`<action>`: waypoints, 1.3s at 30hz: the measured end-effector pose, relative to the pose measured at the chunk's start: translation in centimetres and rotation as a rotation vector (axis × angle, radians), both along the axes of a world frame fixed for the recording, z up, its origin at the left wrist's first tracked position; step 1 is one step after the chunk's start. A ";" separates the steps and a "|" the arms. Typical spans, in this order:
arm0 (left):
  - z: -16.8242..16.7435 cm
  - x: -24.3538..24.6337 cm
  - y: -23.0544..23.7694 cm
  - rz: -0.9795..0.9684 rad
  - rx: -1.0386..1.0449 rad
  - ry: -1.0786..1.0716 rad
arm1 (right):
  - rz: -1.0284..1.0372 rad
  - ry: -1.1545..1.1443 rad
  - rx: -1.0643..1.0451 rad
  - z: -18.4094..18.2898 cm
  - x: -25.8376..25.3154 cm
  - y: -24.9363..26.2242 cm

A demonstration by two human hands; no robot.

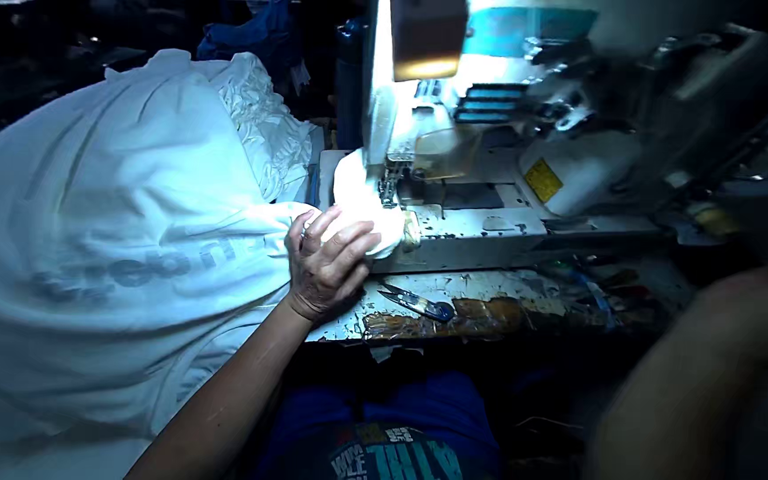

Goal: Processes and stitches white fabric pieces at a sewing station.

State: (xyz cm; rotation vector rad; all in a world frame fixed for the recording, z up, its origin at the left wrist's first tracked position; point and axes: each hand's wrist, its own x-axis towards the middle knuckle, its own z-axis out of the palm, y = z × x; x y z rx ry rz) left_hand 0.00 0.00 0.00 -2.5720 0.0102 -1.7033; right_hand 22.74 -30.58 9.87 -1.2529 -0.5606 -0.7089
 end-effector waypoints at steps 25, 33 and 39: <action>6.0 -6.3 5.0 0.270 0.142 -0.175 | 0.552 -0.381 -0.719 -14.0 -10.1 10.6; 4.2 -6.3 5.1 0.164 0.106 -0.210 | -0.005 -0.674 -0.967 -2.2 -13.4 15.7; 8.0 -9.2 3.8 0.155 -0.031 -0.385 | 0.252 -0.636 -0.938 -2.7 -13.9 17.1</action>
